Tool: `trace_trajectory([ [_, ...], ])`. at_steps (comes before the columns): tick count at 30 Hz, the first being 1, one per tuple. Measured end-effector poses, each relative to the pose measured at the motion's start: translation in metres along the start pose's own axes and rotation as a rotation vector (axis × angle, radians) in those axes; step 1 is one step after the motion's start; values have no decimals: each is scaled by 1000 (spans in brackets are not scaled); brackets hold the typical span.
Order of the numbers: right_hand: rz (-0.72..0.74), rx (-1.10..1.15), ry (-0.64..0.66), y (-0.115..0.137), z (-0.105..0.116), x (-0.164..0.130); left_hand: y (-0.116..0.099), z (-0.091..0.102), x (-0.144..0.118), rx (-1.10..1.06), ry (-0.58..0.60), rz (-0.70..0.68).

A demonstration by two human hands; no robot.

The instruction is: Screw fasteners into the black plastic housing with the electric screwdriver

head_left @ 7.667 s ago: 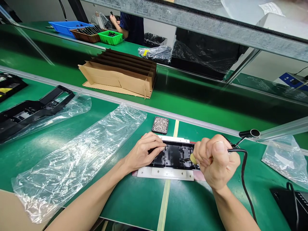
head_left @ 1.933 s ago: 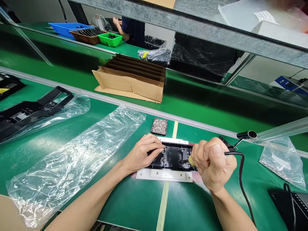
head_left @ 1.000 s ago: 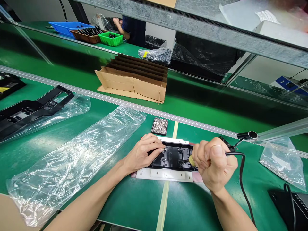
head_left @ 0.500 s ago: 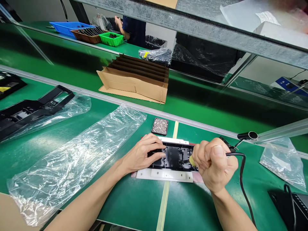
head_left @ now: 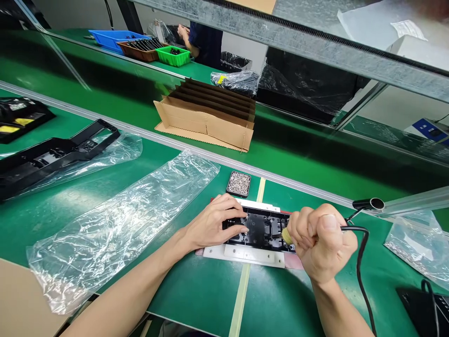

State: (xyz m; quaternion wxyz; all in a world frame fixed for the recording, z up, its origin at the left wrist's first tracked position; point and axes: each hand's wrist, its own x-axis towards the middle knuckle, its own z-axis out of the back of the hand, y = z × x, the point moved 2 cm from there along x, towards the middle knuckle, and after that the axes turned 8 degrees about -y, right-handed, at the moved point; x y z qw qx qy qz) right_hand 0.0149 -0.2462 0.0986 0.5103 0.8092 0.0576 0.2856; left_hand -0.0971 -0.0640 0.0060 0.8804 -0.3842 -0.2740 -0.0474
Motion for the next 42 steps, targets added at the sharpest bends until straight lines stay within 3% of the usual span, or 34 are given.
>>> trace_trajectory([
  [17,-45,-14,8,2,3,1,3,-1,-2,2,-5,-9],
  [28,-133,27,209,10,9,6,3,0,-3,11,-3,-8],
  [36,-51,40,-9,26,19,20,3,1,-3,20,9,-13],
  [42,7,-5,-98,24,26,30,2,2,-3,29,11,-15],
])
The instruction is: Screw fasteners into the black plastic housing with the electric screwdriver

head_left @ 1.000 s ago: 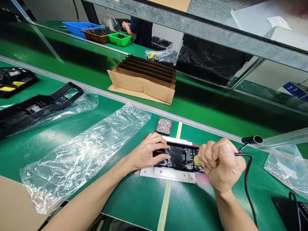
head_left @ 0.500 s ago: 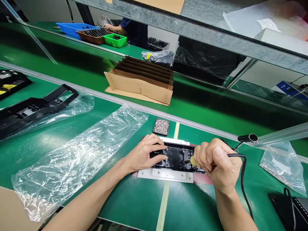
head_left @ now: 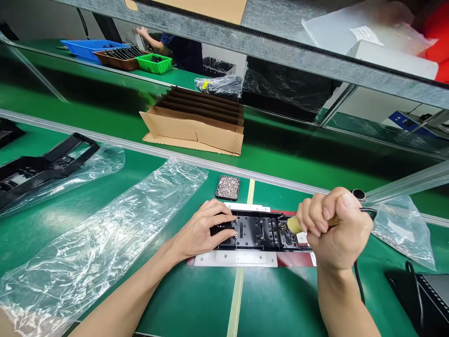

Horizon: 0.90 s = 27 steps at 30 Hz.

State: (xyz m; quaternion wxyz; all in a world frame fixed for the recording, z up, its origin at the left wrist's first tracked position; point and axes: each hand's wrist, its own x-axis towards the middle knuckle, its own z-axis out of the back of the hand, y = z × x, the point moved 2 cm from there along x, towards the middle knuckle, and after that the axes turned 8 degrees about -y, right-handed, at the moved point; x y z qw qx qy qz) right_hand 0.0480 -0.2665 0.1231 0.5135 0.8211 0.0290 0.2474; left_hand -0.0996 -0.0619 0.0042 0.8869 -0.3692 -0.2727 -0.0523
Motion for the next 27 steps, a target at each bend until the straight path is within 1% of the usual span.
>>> trace_trajectory([
  [4,35,-12,-24,-5,-4,7,-1,0,0,-13,-5,1],
  [8,21,9,-33,-11,-13,11,-2,1,1,-11,-7,-2],
  [15,47,-16,-27,-16,-27,7,-1,1,0,-16,-4,12],
  [27,4,-34,25,-26,-27,3,-2,0,0,-15,-19,17],
])
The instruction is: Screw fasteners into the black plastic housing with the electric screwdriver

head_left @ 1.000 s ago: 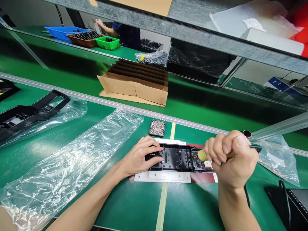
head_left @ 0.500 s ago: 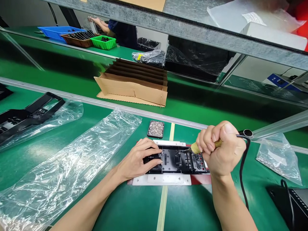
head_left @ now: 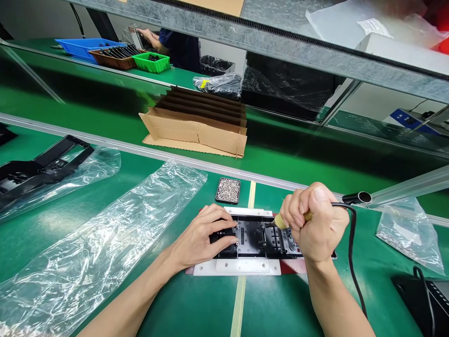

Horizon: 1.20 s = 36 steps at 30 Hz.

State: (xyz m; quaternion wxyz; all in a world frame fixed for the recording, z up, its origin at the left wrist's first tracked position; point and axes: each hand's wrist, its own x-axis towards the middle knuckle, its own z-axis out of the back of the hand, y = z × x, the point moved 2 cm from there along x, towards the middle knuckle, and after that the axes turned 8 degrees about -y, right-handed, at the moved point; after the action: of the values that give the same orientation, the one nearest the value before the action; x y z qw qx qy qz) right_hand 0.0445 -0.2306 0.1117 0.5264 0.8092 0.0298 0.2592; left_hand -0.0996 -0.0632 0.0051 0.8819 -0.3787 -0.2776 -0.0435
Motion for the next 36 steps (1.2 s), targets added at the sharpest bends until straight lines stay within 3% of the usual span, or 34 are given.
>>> trace_trajectory([
  [31,-76,50,108,-19,-3,-1,0,3,-2,33,31,-9],
  [36,-150,70,122,-22,-3,-3,-1,5,0,45,44,22],
])
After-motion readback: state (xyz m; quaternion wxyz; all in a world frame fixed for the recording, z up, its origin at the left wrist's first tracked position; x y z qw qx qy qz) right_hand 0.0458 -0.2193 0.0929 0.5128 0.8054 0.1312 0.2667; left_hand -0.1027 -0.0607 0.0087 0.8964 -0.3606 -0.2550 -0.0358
